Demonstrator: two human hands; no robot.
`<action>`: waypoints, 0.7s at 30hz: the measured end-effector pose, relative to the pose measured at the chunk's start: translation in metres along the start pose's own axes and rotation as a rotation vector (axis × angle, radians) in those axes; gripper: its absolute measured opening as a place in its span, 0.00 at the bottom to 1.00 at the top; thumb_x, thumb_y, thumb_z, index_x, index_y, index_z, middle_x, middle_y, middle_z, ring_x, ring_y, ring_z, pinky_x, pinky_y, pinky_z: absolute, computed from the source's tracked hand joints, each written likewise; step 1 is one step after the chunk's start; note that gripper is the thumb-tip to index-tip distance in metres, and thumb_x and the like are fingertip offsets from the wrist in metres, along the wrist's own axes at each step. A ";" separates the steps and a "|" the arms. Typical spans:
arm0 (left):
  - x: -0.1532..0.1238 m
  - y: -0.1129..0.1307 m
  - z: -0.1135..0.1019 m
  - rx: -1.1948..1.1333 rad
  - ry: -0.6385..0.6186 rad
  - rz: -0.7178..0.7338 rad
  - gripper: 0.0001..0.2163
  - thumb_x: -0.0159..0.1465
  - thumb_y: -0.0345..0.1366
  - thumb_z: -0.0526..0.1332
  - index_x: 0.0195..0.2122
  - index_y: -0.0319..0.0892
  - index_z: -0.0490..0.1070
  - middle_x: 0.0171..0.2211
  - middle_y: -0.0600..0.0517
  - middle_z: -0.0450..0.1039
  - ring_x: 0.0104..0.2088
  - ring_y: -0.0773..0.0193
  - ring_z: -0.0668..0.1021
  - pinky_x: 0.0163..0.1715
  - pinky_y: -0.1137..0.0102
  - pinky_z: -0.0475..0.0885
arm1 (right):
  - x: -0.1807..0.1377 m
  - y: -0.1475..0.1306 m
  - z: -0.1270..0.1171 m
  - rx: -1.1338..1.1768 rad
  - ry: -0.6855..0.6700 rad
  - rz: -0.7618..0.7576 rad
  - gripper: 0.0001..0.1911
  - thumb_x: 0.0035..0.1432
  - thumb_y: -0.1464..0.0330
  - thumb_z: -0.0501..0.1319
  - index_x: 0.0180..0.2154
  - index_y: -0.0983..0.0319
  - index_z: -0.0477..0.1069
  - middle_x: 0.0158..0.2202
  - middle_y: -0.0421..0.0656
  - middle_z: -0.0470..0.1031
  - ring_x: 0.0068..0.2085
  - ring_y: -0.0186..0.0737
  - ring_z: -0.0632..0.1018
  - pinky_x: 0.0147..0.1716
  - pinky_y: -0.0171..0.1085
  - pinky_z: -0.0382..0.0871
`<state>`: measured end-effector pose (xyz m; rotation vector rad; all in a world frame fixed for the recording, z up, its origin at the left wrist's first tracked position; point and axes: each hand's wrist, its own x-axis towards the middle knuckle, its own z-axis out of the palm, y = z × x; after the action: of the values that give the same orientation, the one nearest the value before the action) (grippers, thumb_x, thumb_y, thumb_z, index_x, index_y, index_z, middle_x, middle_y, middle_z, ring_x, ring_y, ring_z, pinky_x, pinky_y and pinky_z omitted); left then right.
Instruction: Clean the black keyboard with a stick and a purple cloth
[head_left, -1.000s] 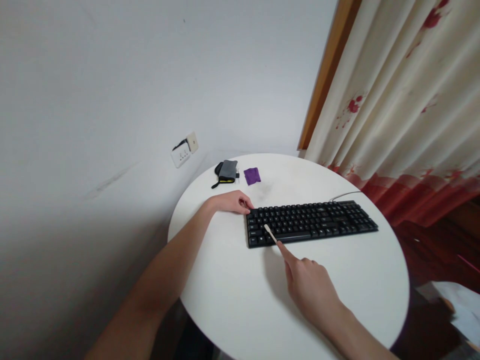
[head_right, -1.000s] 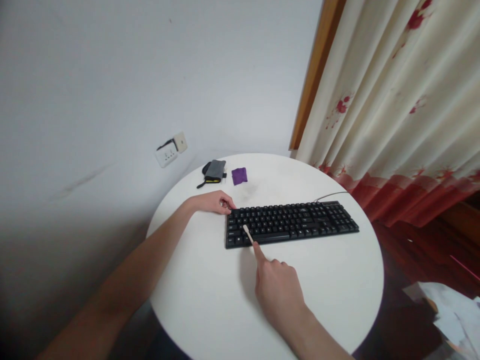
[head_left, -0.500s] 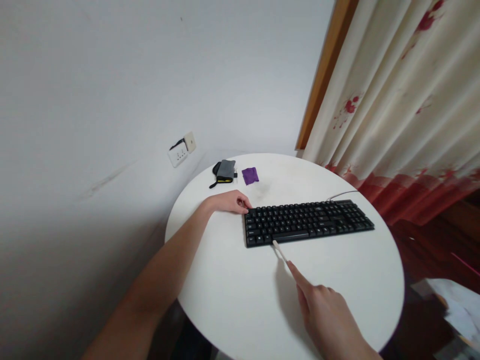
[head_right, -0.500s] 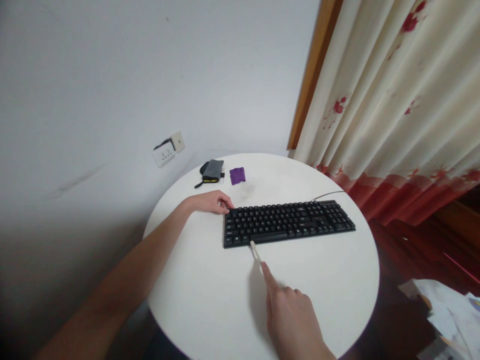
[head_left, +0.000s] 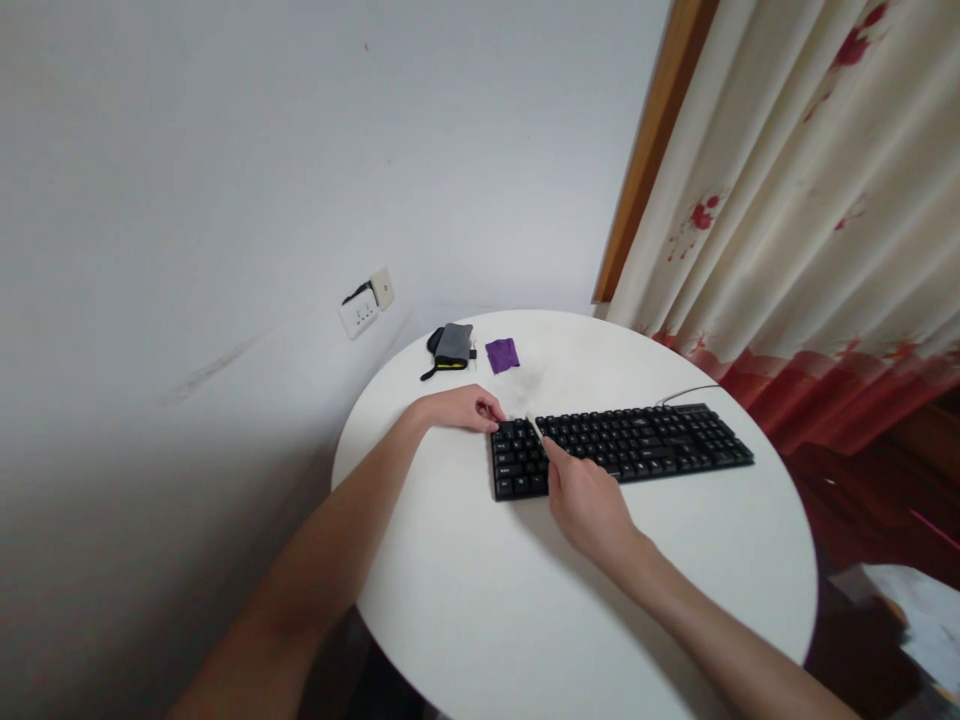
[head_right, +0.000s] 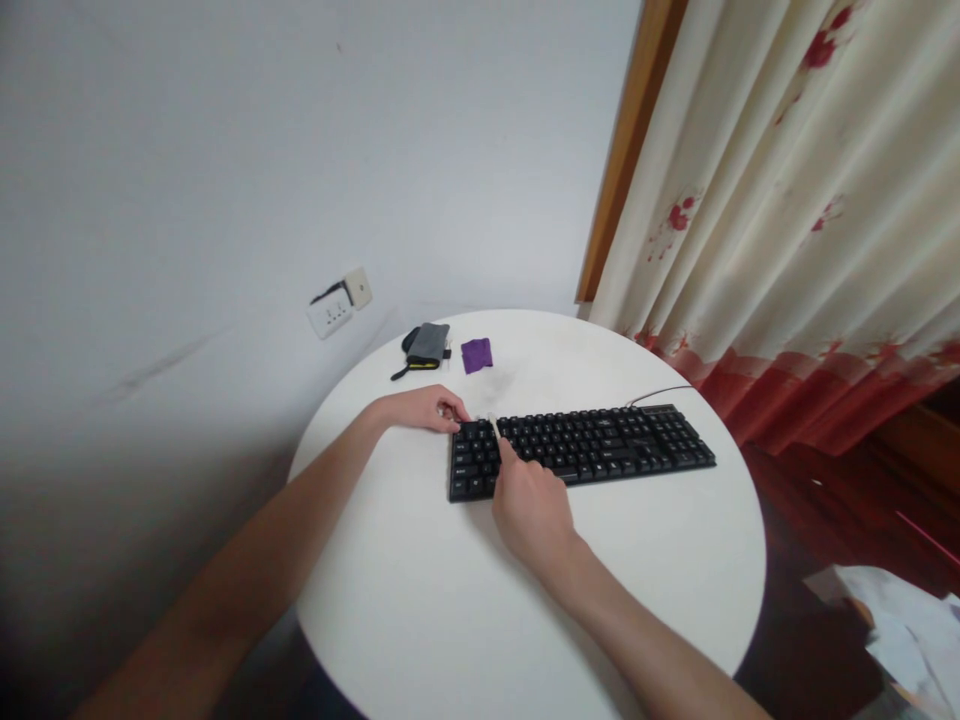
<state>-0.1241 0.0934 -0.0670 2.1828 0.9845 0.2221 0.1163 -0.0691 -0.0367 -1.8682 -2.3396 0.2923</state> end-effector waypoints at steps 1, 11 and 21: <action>0.000 0.000 0.000 -0.004 -0.002 0.006 0.14 0.56 0.38 0.65 0.43 0.40 0.79 0.36 0.50 0.80 0.35 0.65 0.76 0.35 0.74 0.67 | 0.006 -0.004 0.000 -0.004 -0.004 -0.010 0.23 0.69 0.69 0.43 0.63 0.61 0.58 0.39 0.50 0.79 0.40 0.44 0.80 0.39 0.37 0.68; 0.000 0.003 0.000 -0.022 -0.011 0.019 0.13 0.56 0.36 0.65 0.42 0.39 0.79 0.35 0.50 0.79 0.33 0.66 0.76 0.32 0.75 0.66 | 0.018 -0.015 0.010 -0.065 -0.028 0.015 0.24 0.67 0.72 0.44 0.62 0.62 0.57 0.38 0.52 0.78 0.39 0.48 0.80 0.37 0.41 0.70; 0.001 0.000 0.001 0.000 0.003 0.001 0.13 0.56 0.37 0.65 0.42 0.40 0.79 0.34 0.50 0.79 0.33 0.66 0.76 0.33 0.74 0.67 | -0.014 -0.006 0.013 -0.133 -0.090 -0.020 0.27 0.66 0.73 0.45 0.66 0.64 0.52 0.36 0.53 0.79 0.36 0.46 0.81 0.35 0.39 0.70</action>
<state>-0.1232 0.0933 -0.0673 2.1838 0.9848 0.2255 0.1104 -0.0846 -0.0480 -1.9273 -2.4927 0.2282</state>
